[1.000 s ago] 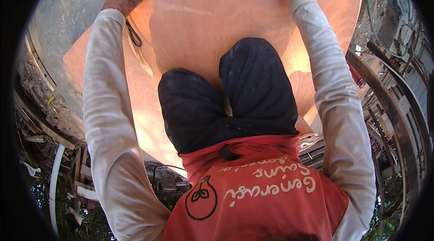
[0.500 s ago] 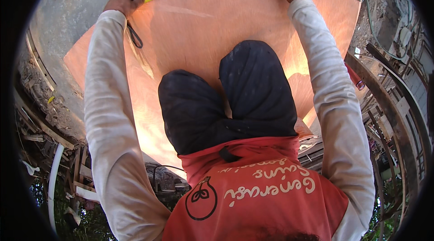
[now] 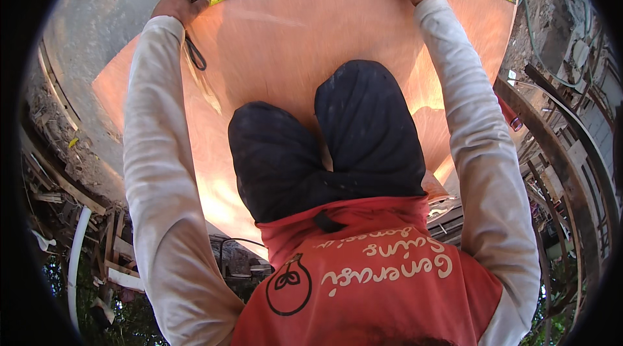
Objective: The person uses a measuring tape and a pencil to mark lines on a large sheet of plywood while kneeling on it.
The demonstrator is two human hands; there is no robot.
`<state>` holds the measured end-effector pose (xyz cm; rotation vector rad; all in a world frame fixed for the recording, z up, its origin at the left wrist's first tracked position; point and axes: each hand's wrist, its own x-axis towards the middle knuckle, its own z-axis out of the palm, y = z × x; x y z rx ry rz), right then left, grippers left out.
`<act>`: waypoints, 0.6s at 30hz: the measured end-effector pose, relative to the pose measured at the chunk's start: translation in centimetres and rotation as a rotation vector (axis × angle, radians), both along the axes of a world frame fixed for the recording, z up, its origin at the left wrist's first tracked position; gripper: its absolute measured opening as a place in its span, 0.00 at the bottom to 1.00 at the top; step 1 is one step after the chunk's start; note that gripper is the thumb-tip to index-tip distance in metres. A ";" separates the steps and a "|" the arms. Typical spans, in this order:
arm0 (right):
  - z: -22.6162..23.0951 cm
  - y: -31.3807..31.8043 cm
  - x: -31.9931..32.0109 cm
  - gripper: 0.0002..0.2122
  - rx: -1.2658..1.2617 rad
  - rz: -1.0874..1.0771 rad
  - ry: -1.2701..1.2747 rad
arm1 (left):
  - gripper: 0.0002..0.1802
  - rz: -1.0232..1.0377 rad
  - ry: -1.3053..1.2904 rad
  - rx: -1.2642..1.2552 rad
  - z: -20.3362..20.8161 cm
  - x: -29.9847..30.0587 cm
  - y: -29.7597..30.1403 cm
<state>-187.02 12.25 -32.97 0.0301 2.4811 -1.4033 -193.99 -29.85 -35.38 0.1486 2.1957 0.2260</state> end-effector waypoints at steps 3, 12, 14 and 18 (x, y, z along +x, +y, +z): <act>-0.1 -0.4 -0.2 0.06 -0.010 -0.100 0.007 | 0.17 -0.029 -0.015 -0.002 0.0 0.0 -0.1; -0.4 -0.5 0.0 0.07 0.017 -0.109 -0.017 | 0.18 -0.042 0.060 -0.009 -0.2 0.4 -0.2; -0.1 -0.5 0.1 0.08 -0.028 -0.053 0.041 | 0.18 -0.047 0.062 0.044 -0.6 0.1 -0.8; -0.4 -0.4 0.2 0.08 -0.013 -0.072 0.013 | 0.19 -0.035 0.070 0.016 -0.7 0.3 -0.5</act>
